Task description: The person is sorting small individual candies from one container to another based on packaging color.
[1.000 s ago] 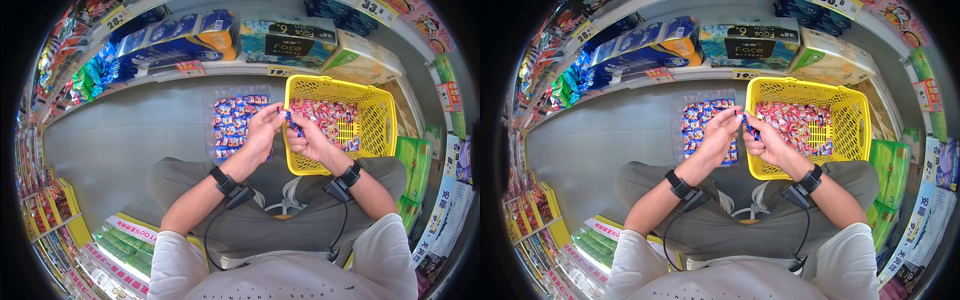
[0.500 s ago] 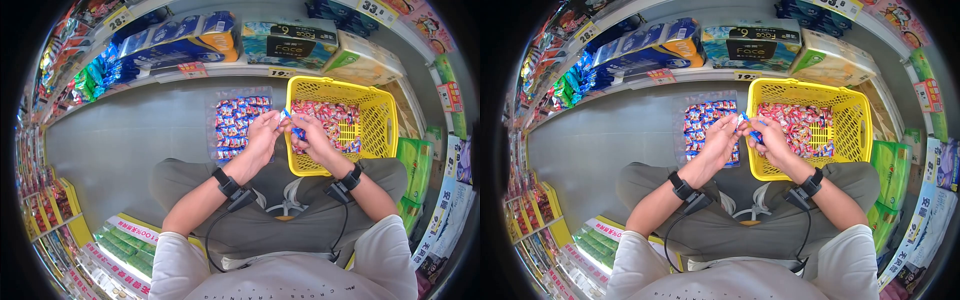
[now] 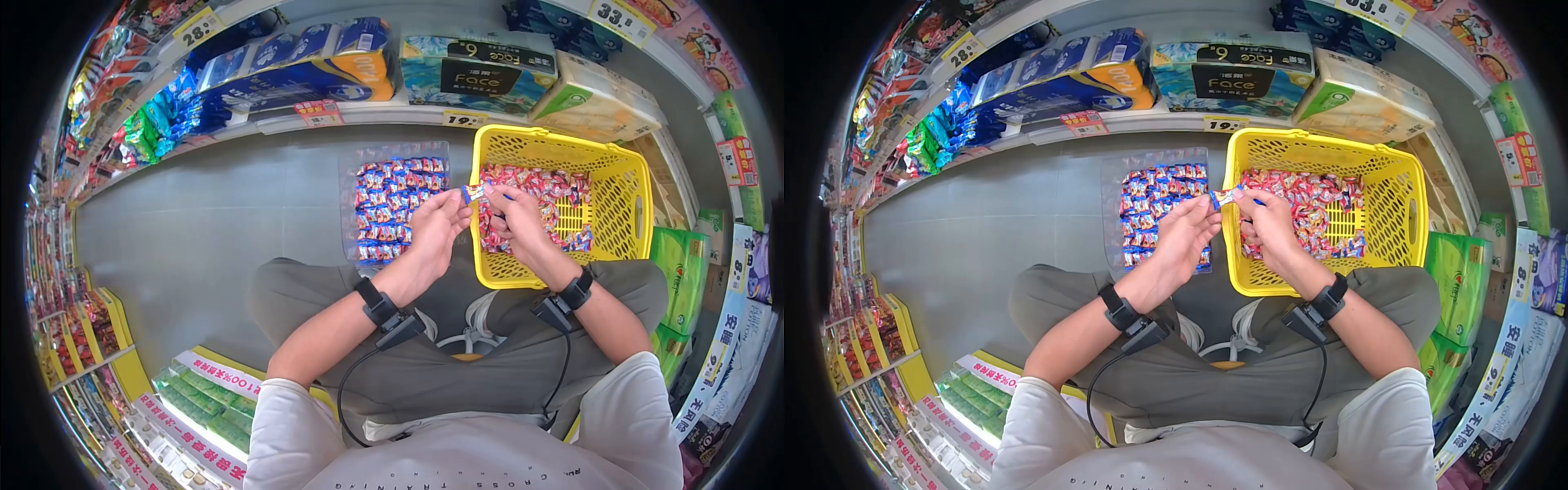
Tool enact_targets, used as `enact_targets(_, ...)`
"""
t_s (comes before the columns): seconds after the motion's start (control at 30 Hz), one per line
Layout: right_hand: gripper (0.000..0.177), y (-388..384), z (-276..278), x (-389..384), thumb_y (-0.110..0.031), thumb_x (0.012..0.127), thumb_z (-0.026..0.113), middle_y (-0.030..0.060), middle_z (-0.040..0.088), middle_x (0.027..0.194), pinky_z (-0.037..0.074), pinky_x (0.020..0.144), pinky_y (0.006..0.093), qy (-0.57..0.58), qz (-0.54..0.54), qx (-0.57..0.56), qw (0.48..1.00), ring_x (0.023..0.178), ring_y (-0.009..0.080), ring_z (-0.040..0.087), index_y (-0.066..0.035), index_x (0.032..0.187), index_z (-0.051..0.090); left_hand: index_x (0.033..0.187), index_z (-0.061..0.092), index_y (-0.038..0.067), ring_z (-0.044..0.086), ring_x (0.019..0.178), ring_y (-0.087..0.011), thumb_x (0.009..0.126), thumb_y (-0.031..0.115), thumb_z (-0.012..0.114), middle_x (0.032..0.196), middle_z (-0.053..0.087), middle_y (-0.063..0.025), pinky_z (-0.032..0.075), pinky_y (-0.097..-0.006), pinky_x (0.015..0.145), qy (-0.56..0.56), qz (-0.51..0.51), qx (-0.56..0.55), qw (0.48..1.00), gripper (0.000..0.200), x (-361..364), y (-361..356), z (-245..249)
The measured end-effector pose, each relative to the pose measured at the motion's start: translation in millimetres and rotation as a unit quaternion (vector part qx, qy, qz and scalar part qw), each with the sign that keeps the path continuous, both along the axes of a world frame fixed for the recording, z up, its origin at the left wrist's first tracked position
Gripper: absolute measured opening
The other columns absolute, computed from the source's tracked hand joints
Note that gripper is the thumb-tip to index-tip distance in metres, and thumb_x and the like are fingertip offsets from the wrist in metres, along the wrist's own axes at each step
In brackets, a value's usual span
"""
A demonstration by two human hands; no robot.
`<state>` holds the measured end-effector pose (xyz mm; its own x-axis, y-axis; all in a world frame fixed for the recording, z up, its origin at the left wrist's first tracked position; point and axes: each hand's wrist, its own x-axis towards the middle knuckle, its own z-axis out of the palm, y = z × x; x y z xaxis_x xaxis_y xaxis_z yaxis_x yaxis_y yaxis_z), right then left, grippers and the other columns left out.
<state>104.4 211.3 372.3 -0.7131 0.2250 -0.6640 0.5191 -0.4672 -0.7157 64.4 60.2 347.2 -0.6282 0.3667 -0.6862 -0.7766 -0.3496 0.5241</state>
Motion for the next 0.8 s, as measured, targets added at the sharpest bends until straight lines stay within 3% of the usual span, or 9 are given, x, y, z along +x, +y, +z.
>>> enact_targets(0.23,0.019,-3,-5,1,-0.022,0.09,0.07,-0.0062,0.049,0.06,0.022,0.039,0.0206,-0.006,0.03,0.075,0.997,0.043,0.0016,0.035,-0.003,0.093,0.068,0.108,0.061,0.004,0.055,0.072,-0.007,0.096,0.014,0.062,0.088,0.062,-0.0004,0.045,-0.0223,0.061,0.059,-0.065,-0.102,0.991,0.016,4,0,-7)
enact_targets(0.4,0.02,-5,-6,1,-0.021,0.09,0.07,-0.0054,0.049,0.065,0.021,0.038,0.0206,-0.001,0.022,0.064,0.998,0.044,0.0022,0.035,-0.004,0.098,0.065,0.109,0.062,0.002,0.052,0.064,-0.0064,0.096,0.012,0.059,0.084,0.062,-0.0015,0.04,-0.0218,0.051,0.105,-0.041,-0.131,0.985,0.016,7,0,-19)
enact_targets(0.47,0.017,-5,-9,2,-0.019,0.093,0.062,-0.0025,0.049,0.071,0.022,0.038,0.0203,0.005,-0.053,-0.021,0.998,0.047,0.0045,0.04,-0.005,0.103,0.06,0.11,0.059,0.004,0.053,0.066,-0.0079,0.096,0.012,0.06,0.084,0.059,-0.0009,0.041,-0.0207,0.052,0.013,0.031,-0.147,0.989,0.016,4,-3,-39)
enact_targets(0.5,0.017,-5,-12,3,-0.019,0.093,0.062,-0.0025,0.049,0.071,0.022,0.038,0.0203,0.006,-0.052,-0.022,0.998,0.047,0.0045,0.04,-0.005,0.103,0.06,0.11,0.059,0.004,0.053,0.066,-0.0079,0.096,0.012,0.06,0.084,0.059,-0.0009,0.041,-0.0207,0.052,0.014,0.032,-0.148,0.988,0.016,0,-6,-46)
enact_targets(0.57,0.017,-3,-15,6,-0.017,0.093,0.056,0.0006,0.049,0.076,0.024,0.038,0.0205,-0.026,-0.075,-0.132,0.988,0.052,0.0074,0.045,-0.006,0.106,0.055,0.111,0.058,0.005,0.054,0.065,-0.0086,0.096,0.01,0.06,0.084,0.059,-0.0013,0.039,-0.0216,0.047,-0.036,0.133,-0.204,0.969,0.016,-14,-13,-56)
enact_targets(0.63,0.02,-2,-19,8,-0.018,0.09,0.056,0.0015,0.049,0.075,0.026,0.038,0.0212,-0.035,-0.075,-0.153,0.985,0.054,0.0092,0.046,-0.007,0.107,0.052,0.108,0.059,0.007,0.054,0.061,-0.0091,0.096,0.01,0.06,0.08,0.06,-0.0014,0.037,-0.0221,0.043,-0.043,0.141,-0.23,0.962,0.012,-28,-24,-71)
enact_targets(0.7,0.023,-1,-29,9,-0.019,0.088,0.057,0.0014,0.05,0.075,0.026,0.038,0.021,-0.043,-0.05,-0.205,0.977,0.055,0.0098,0.047,-0.009,0.108,0.049,0.11,0.063,0.004,0.055,0.065,-0.0104,0.096,0.013,0.06,0.085,0.063,-0.0035,0.041,-0.0245,0.049,-0.056,0.219,-0.249,0.942,0.017,-41,-32,-98)
enact_targets(0.8,0.024,4,-30,8,-0.018,0.088,0.058,0.0009,0.05,0.075,0.026,0.038,0.021,-0.043,-0.033,-0.225,0.973,0.055,0.0099,0.047,-0.009,0.108,0.049,0.11,0.063,0.003,0.057,0.067,-0.0121,0.095,0.012,0.061,0.086,0.064,-0.0032,0.047,-0.0274,0.056,-0.056,0.252,-0.28,0.925,0.018,-53,-37,-144)
